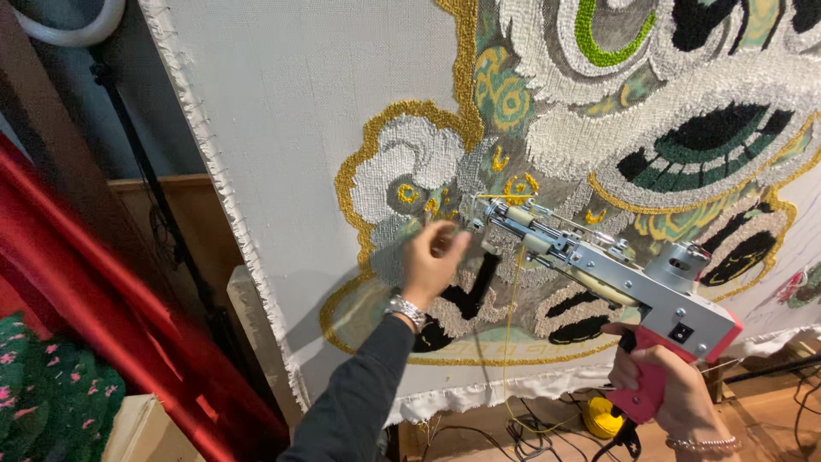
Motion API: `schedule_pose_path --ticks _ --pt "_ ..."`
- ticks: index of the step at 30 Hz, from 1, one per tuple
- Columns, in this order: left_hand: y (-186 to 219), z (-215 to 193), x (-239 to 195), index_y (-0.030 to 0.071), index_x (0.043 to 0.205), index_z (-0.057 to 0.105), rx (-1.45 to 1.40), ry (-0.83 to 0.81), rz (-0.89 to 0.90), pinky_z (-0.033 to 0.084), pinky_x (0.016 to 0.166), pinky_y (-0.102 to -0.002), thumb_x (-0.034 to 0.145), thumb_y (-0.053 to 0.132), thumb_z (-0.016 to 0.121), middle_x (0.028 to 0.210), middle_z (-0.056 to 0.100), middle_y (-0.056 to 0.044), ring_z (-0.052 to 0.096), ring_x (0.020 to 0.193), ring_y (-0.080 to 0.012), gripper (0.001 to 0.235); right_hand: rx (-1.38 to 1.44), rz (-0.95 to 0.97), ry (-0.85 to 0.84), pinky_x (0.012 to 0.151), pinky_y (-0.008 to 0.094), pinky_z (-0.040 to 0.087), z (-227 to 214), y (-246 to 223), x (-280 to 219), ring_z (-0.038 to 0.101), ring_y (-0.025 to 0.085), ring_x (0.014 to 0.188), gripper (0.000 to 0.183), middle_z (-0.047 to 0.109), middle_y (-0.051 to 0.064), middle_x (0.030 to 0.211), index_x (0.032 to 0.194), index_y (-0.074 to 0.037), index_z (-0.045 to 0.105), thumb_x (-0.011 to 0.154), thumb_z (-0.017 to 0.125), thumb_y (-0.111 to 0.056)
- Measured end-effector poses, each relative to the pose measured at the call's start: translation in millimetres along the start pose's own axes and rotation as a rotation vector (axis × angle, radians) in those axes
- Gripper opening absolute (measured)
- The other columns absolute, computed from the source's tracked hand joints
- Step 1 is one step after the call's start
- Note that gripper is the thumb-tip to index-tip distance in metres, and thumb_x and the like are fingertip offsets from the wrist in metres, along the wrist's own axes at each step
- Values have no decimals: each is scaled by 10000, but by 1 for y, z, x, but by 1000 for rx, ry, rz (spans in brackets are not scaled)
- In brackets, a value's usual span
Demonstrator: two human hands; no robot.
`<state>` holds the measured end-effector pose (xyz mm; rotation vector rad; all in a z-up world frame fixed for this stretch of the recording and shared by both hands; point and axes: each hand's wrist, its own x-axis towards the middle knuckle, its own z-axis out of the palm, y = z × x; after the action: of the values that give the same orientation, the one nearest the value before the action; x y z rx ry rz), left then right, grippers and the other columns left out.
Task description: The person uses a pink tufting gun to apply yellow yarn into a stretched canvas, following a pre-drawn design of a stylized face. The person holds the gun with the right hand and guides the yarn with the left hand, repeatedly pressing the trigger to insert loops into the fabric.
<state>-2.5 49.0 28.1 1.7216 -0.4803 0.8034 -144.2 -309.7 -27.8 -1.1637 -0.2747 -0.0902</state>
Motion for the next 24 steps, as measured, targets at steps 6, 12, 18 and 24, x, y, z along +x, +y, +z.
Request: schedule_pose_path --ticks 6,12,18,24 --pt "21 -38 31 110 1270 555 275 9 -54 476 534 -296 903 167 745 660 606 -11 581 568 -128 418 63 10 -12 587 325 398 -11 7 -3 432 184 567 582 428 57 620 1311 140 554 816 523 -165" --pt "18 -40 32 124 1297 488 273 12 -45 456 567 -314 877 144 783 678 527 -4 541 595 -136 514 92 36 7 558 323 387 -16 9 -4 421 164 558 584 448 46 637 1317 127 563 811 522 -162" --pt "13 -35 26 112 1238 455 234 66 -4 492 581 -328 882 162 781 715 553 1 574 621 -129 486 50 49 16 555 327 398 -18 7 -3 431 173 551 573 459 59 628 1309 115 573 811 540 -166" --pt "12 -23 18 123 1104 451 248 147 -23 535 632 -327 870 217 801 792 608 -18 627 700 -153 431 105 56 -2 571 328 409 -20 13 -4 443 169 556 574 457 49 626 1309 129 561 824 551 -178"
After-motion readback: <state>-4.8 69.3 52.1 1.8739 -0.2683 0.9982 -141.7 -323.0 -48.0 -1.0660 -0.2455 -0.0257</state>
